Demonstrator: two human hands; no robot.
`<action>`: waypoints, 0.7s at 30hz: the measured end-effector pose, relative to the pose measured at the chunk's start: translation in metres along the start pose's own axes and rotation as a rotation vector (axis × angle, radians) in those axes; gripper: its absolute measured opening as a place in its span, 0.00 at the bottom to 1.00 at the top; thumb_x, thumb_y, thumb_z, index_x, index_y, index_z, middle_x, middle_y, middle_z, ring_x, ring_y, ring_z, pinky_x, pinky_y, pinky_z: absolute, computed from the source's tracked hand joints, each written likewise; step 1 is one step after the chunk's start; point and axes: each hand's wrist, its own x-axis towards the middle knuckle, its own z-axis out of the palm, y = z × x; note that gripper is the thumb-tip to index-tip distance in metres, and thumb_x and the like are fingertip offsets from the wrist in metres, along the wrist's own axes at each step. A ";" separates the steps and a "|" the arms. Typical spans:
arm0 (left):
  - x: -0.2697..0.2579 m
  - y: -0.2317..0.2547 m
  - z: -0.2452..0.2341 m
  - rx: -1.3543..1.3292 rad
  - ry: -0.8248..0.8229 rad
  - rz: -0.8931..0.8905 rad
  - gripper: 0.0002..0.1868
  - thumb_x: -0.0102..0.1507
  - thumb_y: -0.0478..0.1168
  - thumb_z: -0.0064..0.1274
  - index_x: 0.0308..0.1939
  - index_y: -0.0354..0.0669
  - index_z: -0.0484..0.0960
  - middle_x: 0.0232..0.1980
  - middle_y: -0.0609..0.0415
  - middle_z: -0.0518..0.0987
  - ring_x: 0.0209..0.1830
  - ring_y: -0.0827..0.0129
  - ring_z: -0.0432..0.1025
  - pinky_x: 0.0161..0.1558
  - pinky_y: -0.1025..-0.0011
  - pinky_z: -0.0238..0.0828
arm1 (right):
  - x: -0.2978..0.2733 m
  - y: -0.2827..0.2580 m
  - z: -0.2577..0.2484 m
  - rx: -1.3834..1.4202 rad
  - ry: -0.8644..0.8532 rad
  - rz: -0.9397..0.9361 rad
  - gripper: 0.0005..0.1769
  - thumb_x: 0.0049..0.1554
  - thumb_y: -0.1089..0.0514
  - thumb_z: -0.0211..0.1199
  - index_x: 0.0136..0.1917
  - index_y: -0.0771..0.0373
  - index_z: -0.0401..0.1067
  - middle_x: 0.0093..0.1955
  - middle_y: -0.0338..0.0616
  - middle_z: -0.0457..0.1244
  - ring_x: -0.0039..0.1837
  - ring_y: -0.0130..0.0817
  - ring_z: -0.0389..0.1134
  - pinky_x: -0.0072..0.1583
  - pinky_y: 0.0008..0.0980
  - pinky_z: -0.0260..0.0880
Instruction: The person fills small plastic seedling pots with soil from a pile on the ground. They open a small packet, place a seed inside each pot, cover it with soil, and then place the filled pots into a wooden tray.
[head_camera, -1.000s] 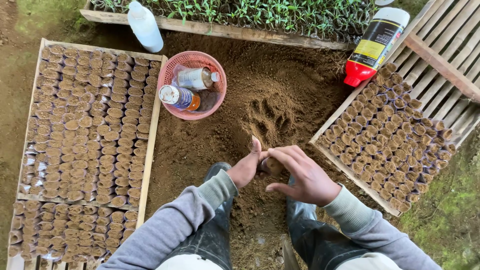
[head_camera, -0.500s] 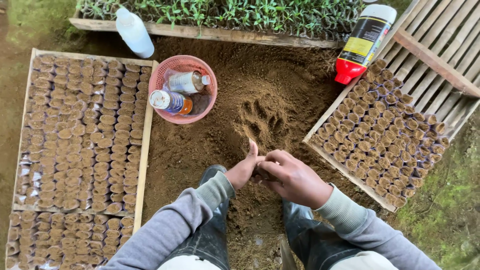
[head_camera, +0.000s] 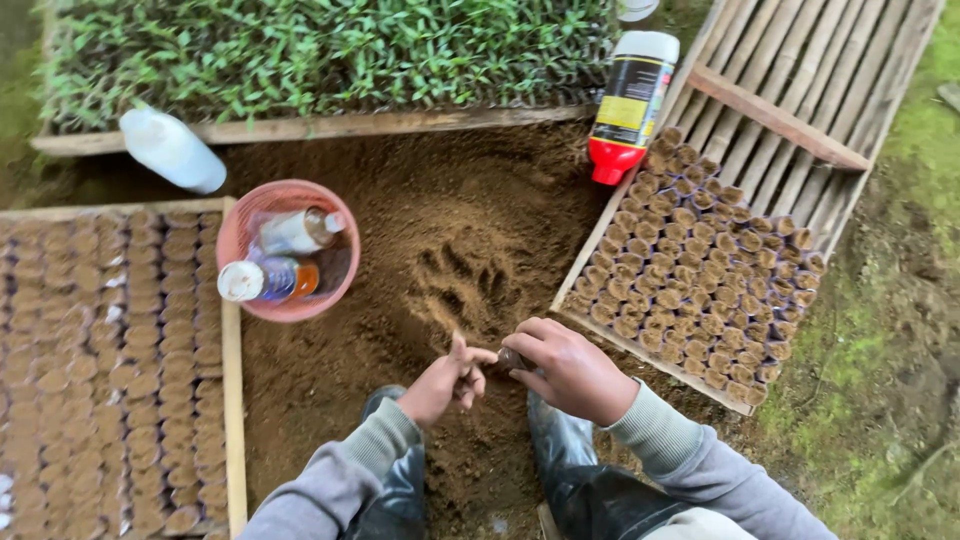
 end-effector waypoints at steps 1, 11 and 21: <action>0.004 -0.009 -0.004 0.022 0.040 -0.024 0.48 0.70 0.70 0.14 0.63 0.34 0.76 0.30 0.50 0.77 0.22 0.71 0.73 0.25 0.79 0.65 | -0.003 0.006 -0.002 0.004 0.015 0.041 0.18 0.54 0.57 0.67 0.57 0.62 0.69 0.53 0.52 0.63 0.55 0.54 0.69 0.54 0.47 0.74; 0.003 0.030 -0.002 0.324 0.316 -0.174 0.21 0.66 0.51 0.48 0.56 0.47 0.84 0.37 0.56 0.79 0.35 0.72 0.74 0.41 0.72 0.79 | -0.069 0.093 -0.054 0.030 0.328 0.362 0.19 0.56 0.51 0.67 0.57 0.63 0.75 0.53 0.47 0.70 0.53 0.38 0.72 0.60 0.33 0.77; 0.036 0.007 -0.017 1.181 0.456 0.557 0.24 0.59 0.54 0.60 0.53 0.43 0.82 0.60 0.47 0.73 0.65 0.52 0.66 0.67 0.52 0.64 | -0.138 0.230 -0.105 -0.021 0.668 0.726 0.21 0.56 0.54 0.70 0.60 0.66 0.73 0.53 0.52 0.68 0.49 0.37 0.69 0.52 0.32 0.73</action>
